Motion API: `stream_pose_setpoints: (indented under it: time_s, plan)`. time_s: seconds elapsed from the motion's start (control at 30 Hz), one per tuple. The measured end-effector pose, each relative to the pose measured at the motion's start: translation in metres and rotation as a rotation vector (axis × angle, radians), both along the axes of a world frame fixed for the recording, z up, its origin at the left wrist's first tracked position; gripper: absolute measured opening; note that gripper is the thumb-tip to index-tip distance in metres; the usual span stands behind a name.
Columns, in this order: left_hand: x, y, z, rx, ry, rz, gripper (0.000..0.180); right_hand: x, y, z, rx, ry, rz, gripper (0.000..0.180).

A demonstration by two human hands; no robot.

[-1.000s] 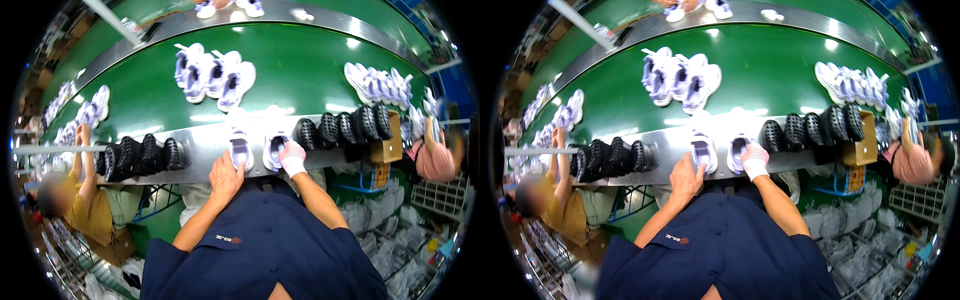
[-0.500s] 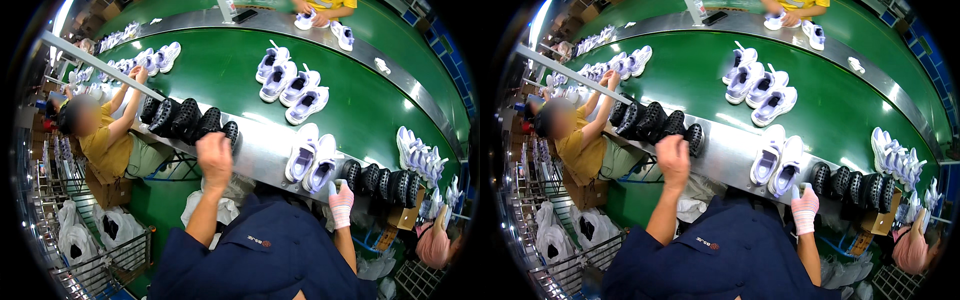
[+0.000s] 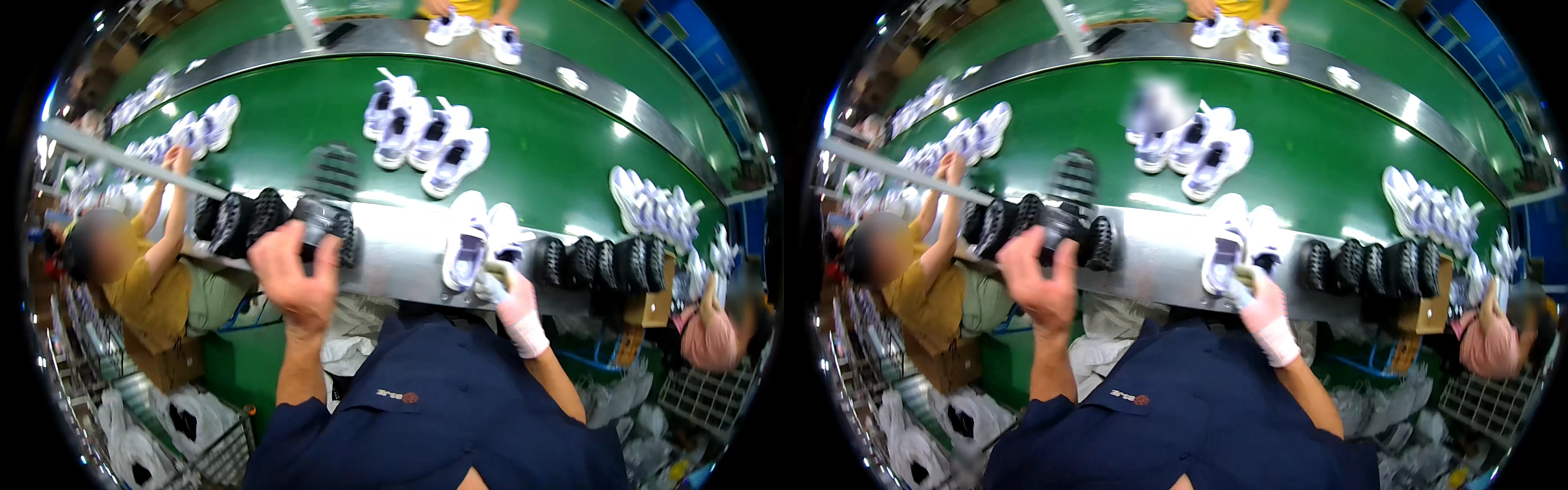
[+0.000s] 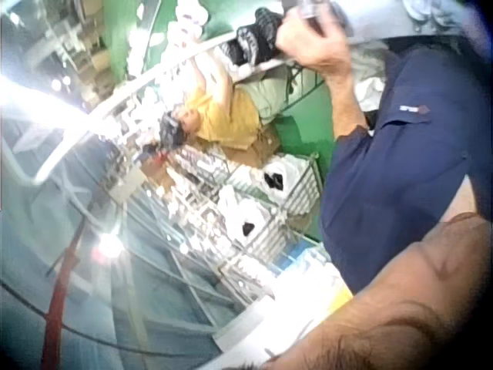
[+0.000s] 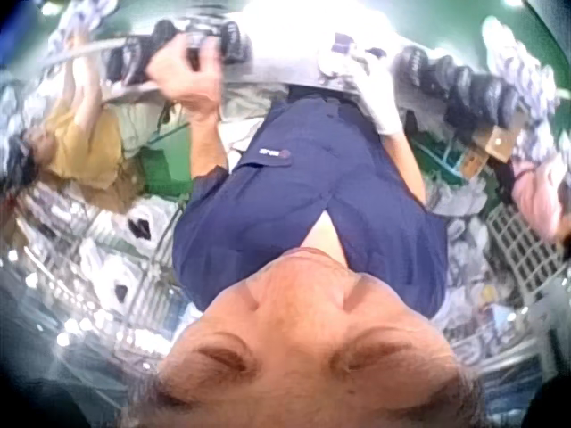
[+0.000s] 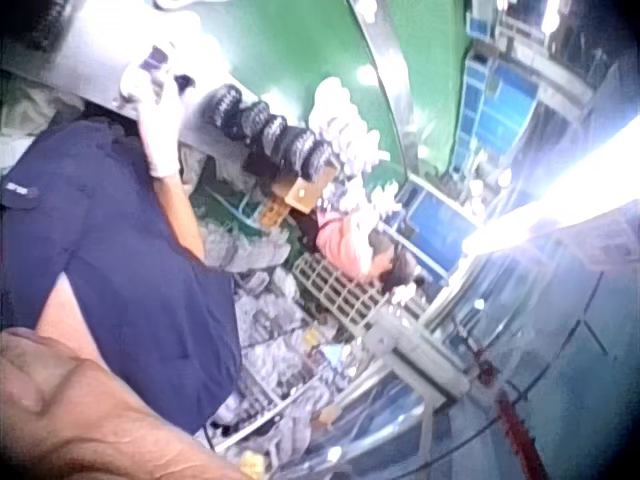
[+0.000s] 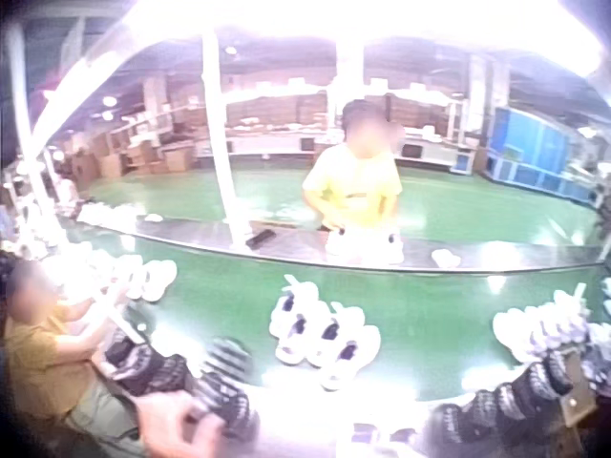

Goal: The person cleans and finishes white sneakers on an assembly line by using a small tool to trim excess material or apply a substance, then moves them across the workspace.

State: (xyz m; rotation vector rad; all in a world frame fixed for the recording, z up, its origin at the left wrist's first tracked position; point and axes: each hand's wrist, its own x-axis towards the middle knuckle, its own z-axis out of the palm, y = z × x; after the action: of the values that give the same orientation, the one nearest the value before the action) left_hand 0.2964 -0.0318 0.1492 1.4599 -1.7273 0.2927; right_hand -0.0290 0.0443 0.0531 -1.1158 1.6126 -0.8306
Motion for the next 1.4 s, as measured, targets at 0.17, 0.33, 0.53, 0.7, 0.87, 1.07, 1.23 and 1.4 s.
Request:
stream_pose_setpoints:
  time_s: [0.17, 0.33, 0.53, 0.7, 0.87, 1.07, 1.23, 1.4]
  plan:
    - [-0.116, 0.034, -0.055, 0.255, 0.159, -0.704, 0.048, 0.054, -0.016, 0.027, 0.108, -1.088, -0.369, 0.042]
    - [-0.135, 0.012, -0.073, 0.756, 0.667, -0.698, 0.051, 0.01, 0.007, 0.04, 0.358, -1.035, -0.21, 0.038]
    - [-0.16, -0.017, -0.123, 1.297, 1.14, -0.623, 0.014, 0.018, 0.02, 0.015, -0.014, 0.059, -0.057, 0.053]
    - [-0.175, -0.01, -0.158, 1.253, 1.006, -0.428, 0.022, 0.012, 0.03, 0.051, 0.009, 0.788, 0.316, 0.066]
    - [-0.184, -0.002, -0.179, 1.305, 1.01, -0.397, 0.024, 0.002, 0.029, 0.031, 0.156, 0.725, 0.371, 0.06]
    - [-0.187, -0.02, -0.166, 0.824, 0.115, -0.344, 0.033, -0.015, 0.01, 0.025, 0.26, 0.798, 0.327, 0.055]
    - [-0.2, -0.064, -0.179, 0.588, 0.172, -0.767, 0.034, -0.02, -0.013, 0.01, 0.324, 0.844, 0.344, 0.053]
    - [-0.19, -0.092, -0.206, 0.875, 0.21, -0.719, 0.017, 0.002, -0.039, -0.008, 0.259, 0.821, 0.293, 0.032]
